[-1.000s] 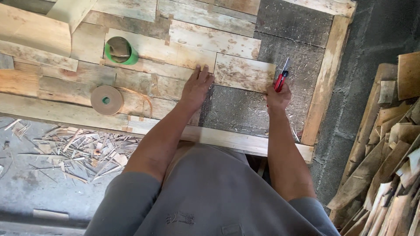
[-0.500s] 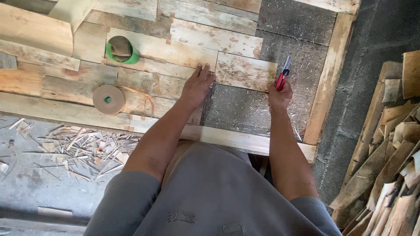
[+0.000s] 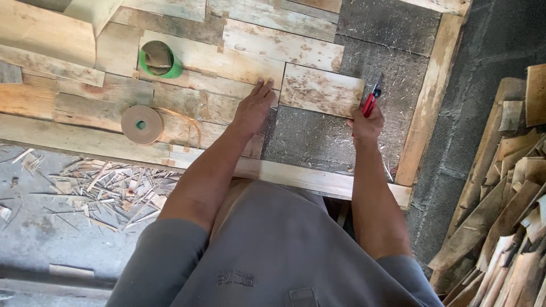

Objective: Trimming thin wood strips with a utility knife and fitting them into a wooden frame.

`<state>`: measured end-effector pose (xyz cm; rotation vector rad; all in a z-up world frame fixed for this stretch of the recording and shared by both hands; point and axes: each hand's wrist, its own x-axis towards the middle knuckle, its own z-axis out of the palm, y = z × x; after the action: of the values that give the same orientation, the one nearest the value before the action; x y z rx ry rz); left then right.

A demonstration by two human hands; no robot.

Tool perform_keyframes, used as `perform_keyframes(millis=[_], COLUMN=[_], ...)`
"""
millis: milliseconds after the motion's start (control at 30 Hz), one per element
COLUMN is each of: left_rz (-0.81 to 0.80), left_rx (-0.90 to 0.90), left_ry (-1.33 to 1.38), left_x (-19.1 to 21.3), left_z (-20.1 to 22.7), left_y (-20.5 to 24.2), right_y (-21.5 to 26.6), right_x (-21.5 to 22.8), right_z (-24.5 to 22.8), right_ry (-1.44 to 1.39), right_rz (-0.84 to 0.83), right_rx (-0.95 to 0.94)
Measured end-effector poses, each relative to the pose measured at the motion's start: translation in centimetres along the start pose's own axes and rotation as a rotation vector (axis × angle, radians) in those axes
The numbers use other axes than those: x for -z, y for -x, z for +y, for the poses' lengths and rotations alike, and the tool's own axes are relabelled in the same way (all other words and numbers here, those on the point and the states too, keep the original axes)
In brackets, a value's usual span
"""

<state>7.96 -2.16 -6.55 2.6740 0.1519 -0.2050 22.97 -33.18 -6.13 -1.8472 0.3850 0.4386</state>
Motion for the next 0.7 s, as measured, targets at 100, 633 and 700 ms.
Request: perform_keyframes(millis=[100, 633, 700], left_rz=[0.062, -0.06, -0.054], left_rx=[-0.032, 0.011, 0.004], left_ry=[-0.002, -0.057, -0.064], left_x=[-0.7, -0.1, -0.3], left_z=[-0.4, 0.1, 0.0], left_y=[0.0, -0.1, 0.0], right_y=[2.0, 2.4, 1.4], right_x=[0.8, 7.2, 7.3], right_z=[-2.3, 1.0, 3.0], right_ry=[-0.114, -0.011, -0.149], right_rz=[-0.004, -0.051, 0.008], right_rx=[-0.062, 0.075, 0.08])
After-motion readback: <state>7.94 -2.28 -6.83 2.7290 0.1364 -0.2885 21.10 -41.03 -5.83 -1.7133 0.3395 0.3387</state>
